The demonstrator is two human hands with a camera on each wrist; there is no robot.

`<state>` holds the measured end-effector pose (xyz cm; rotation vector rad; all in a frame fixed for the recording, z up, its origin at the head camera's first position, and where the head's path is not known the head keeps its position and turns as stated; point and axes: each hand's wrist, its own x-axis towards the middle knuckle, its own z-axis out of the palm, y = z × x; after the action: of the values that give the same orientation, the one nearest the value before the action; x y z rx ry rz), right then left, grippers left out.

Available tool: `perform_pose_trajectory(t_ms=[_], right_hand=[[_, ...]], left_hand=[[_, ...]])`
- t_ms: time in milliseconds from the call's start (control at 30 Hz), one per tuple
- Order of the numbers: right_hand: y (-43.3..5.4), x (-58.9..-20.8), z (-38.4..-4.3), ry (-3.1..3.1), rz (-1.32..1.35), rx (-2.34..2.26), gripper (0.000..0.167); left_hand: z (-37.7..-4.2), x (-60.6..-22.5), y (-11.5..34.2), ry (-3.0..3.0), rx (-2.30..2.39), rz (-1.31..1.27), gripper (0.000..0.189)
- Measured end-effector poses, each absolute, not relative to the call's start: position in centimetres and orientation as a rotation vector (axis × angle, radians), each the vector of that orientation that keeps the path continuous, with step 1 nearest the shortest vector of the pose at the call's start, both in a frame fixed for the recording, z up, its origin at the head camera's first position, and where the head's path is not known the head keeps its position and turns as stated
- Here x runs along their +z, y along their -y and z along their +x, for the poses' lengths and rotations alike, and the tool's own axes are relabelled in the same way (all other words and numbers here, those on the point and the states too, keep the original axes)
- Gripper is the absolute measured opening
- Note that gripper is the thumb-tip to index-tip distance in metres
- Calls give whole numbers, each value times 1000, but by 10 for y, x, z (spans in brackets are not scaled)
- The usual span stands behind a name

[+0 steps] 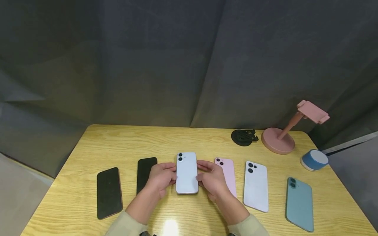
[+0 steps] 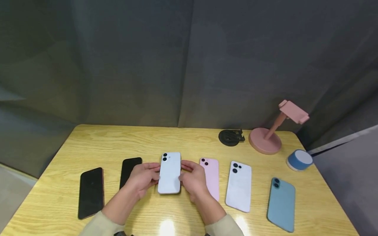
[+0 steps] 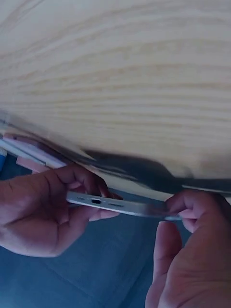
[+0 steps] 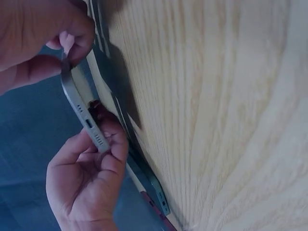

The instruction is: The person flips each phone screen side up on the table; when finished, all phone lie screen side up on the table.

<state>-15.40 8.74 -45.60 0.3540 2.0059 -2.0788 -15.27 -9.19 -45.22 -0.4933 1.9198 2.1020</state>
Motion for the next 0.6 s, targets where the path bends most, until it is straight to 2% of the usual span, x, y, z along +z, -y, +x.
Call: perform_pose_trajectory(t_ms=[600], right_hand=[[-86,-458,-144,-2124,312,-2099,50]], left_hand=[[-150,-449,99,-1698,2198,-394,34]])
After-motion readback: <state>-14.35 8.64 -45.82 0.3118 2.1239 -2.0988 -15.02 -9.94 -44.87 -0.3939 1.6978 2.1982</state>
